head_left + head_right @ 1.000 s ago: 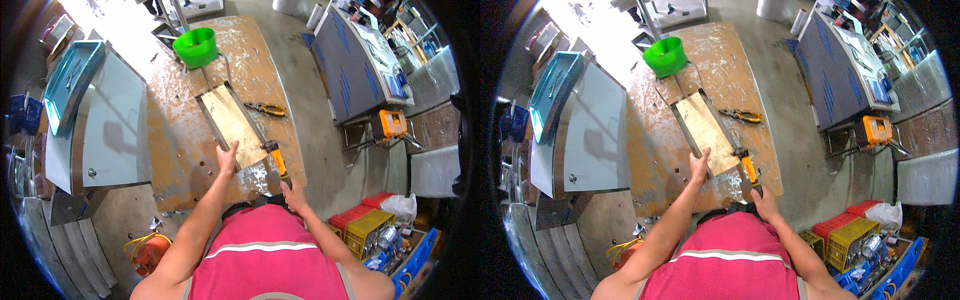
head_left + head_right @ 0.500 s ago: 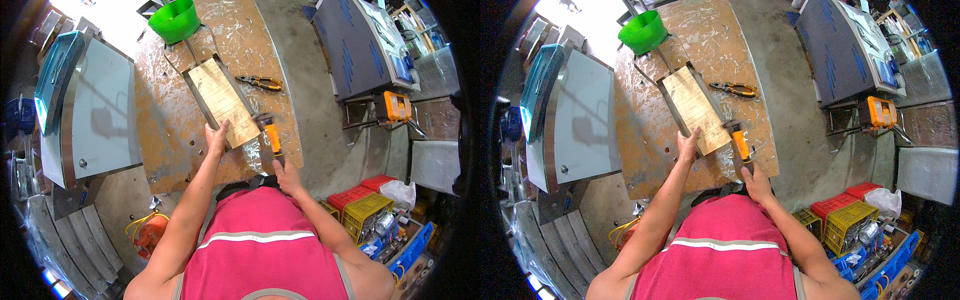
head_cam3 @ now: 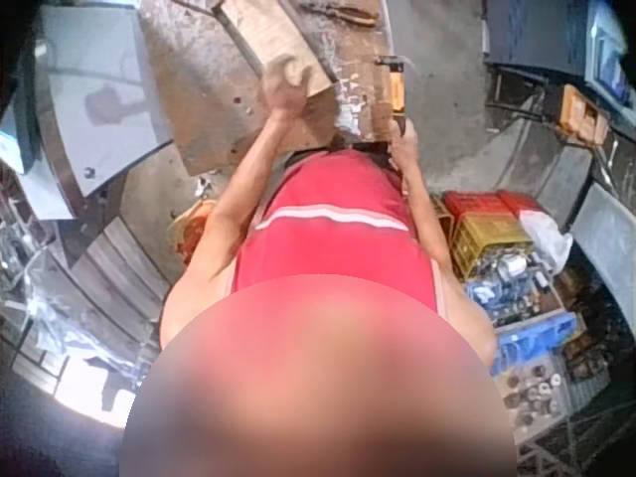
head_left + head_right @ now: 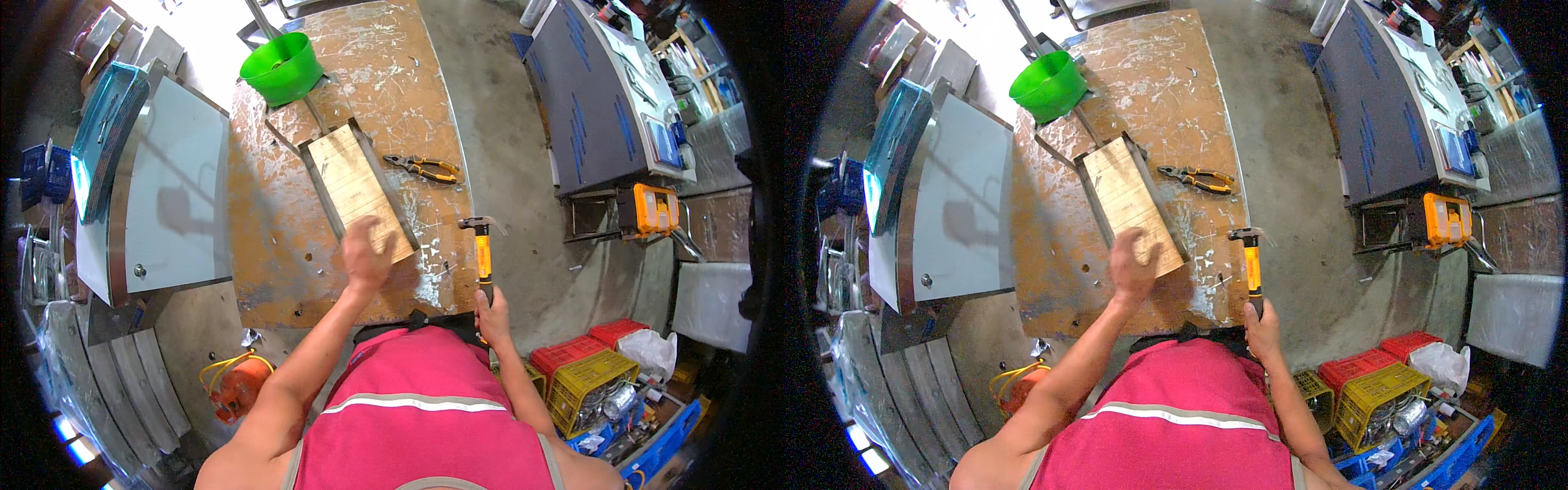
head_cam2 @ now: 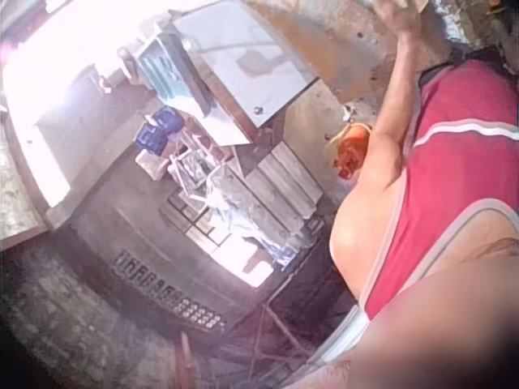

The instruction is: The person uses a jigsaw to cut a small piece of wood while holding it with their bare feet. After cutting, they move the wood to a workbench, retrieve pliers and a hammer from a toolbox, and use the pliers to remove nails from the wood.

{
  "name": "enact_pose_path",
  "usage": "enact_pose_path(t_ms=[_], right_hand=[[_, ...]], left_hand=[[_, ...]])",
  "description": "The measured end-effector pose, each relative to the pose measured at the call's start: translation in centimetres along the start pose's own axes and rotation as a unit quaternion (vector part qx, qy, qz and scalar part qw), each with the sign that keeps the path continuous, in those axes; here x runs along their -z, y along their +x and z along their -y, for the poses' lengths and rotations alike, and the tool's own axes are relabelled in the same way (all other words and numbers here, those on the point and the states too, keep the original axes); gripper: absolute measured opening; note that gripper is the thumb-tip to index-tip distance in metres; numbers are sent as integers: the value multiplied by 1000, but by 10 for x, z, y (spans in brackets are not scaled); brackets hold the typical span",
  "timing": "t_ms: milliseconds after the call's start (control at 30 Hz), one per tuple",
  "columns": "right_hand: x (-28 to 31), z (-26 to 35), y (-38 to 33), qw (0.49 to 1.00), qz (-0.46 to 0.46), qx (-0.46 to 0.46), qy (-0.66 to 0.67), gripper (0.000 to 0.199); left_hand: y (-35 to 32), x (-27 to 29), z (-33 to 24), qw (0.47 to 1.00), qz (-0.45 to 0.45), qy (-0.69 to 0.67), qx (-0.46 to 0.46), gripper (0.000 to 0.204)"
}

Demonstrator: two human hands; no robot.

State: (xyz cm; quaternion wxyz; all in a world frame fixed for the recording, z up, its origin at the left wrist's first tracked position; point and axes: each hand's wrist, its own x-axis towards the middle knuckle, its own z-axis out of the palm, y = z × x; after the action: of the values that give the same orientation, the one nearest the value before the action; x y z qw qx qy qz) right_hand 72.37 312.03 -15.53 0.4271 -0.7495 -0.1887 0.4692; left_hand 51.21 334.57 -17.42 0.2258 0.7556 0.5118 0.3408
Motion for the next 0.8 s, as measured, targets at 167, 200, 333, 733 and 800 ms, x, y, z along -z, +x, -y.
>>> enact_pose_path(t_ms=[167,200,333,733,800], right_hand=[[39,9,31,999,-27,-21,2,22],[48,12,37,999,-23,-26,-1,22],[85,21,62,1000,-15,-18,-19,20],[114,26,99,1000,-8,-13,-25,23],[103,33,96,1000,11,9,-9,22]], left_hand=[[48,-104,-71,964,229,52,-128,41],[62,-128,-72,949,238,126,-166,44],[115,-202,-43,913,203,309,-170,42],[109,-199,-40,905,161,295,-259,32],[94,-178,-59,919,172,226,-274,35]])
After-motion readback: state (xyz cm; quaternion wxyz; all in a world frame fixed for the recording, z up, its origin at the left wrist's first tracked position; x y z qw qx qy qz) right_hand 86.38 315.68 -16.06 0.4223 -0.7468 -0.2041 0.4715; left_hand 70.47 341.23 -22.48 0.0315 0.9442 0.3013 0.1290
